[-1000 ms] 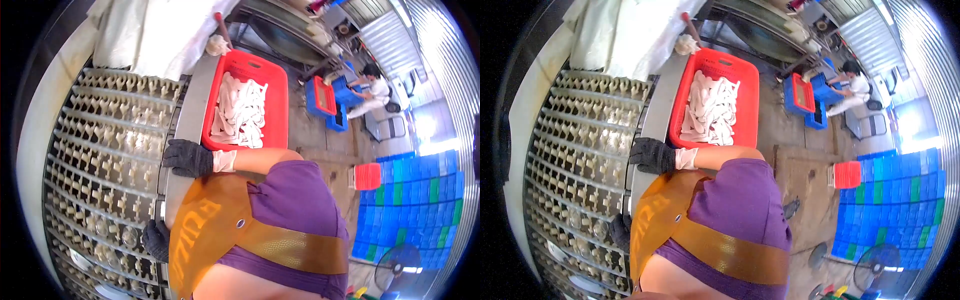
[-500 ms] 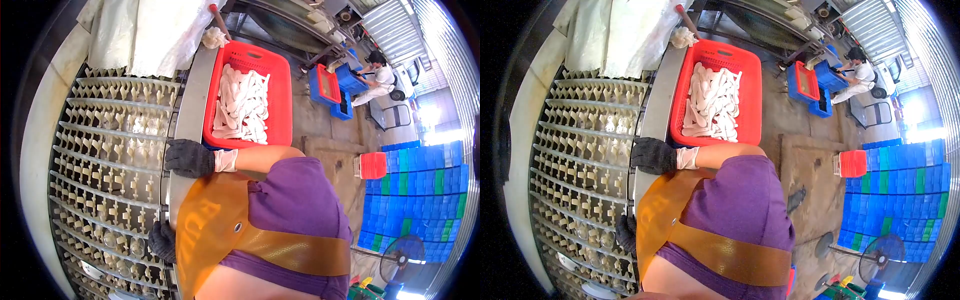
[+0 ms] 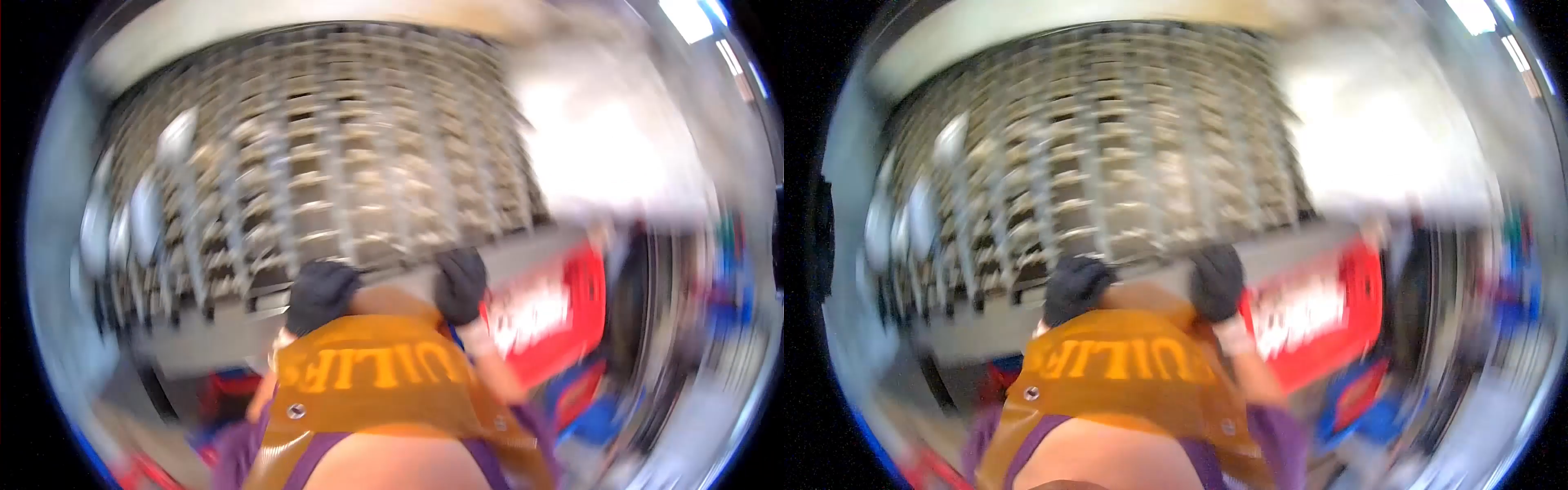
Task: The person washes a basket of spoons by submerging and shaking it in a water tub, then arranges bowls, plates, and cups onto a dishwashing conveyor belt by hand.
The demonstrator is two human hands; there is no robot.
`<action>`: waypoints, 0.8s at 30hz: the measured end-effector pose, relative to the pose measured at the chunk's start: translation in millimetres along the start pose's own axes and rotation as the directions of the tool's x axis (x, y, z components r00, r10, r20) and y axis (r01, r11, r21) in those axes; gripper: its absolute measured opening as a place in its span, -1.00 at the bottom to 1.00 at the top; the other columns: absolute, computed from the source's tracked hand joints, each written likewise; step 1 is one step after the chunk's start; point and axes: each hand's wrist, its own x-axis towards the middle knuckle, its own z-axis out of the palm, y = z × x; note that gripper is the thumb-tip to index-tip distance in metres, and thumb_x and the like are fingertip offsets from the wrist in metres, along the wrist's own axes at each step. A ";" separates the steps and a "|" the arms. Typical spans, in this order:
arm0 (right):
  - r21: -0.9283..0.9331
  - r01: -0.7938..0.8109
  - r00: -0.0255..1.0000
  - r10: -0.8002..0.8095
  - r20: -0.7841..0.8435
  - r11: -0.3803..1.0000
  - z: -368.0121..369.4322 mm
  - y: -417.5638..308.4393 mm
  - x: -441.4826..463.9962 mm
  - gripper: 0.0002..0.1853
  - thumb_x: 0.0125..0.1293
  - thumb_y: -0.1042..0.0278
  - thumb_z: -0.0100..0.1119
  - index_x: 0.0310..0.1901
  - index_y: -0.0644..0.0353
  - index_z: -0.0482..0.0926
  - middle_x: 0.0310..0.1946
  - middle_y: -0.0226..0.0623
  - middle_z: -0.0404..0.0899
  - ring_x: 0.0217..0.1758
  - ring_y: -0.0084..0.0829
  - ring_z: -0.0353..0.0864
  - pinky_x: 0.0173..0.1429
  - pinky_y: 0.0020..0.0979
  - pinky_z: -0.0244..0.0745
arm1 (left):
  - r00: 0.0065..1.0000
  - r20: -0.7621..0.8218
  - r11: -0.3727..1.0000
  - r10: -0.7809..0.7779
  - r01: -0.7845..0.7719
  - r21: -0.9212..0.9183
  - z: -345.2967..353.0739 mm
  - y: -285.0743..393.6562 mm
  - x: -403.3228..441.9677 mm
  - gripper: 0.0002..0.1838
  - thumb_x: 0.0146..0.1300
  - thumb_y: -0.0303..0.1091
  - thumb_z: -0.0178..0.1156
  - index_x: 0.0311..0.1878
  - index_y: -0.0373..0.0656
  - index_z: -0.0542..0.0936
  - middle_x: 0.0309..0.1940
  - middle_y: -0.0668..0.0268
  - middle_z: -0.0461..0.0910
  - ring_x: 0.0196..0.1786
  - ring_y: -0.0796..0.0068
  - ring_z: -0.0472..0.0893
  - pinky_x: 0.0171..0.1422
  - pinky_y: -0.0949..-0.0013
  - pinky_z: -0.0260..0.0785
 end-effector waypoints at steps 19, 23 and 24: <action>0.216 0.326 0.927 -0.356 0.116 0.920 32.9 30.7 51.6 -0.73 0.14 0.33 0.04 -0.24 0.36 0.57 -0.33 -0.09 0.59 -0.19 -0.09 0.53 -0.01 -0.13 0.38 | 0.991 -0.135 0.948 0.000 0.043 0.314 55.8 17.0 17.2 -0.82 0.04 -0.19 0.09 -0.48 -0.04 0.57 -0.48 0.30 0.53 -0.35 0.30 0.55 -0.25 0.21 0.36; 0.208 0.334 0.924 -0.363 0.120 0.919 28.5 35.1 51.7 -0.72 0.16 0.30 0.03 -0.23 0.35 0.57 -0.32 -0.09 0.58 -0.18 -0.08 0.53 -0.01 -0.13 0.37 | 0.991 -0.133 0.947 0.021 0.023 0.322 58.9 20.4 16.5 -0.82 0.06 -0.20 0.08 -0.46 -0.05 0.58 -0.46 0.29 0.54 -0.34 0.29 0.56 -0.24 0.22 0.35; 0.205 0.330 0.926 -0.358 0.117 0.921 25.6 38.6 51.1 -0.71 0.16 0.29 0.02 -0.23 0.35 0.57 -0.32 -0.09 0.58 -0.18 -0.08 0.53 -0.01 -0.13 0.37 | 0.991 -0.125 0.947 0.037 0.005 0.321 59.7 21.8 18.1 -0.82 0.06 -0.20 0.08 -0.45 -0.05 0.59 -0.45 0.29 0.54 -0.34 0.29 0.56 -0.24 0.22 0.35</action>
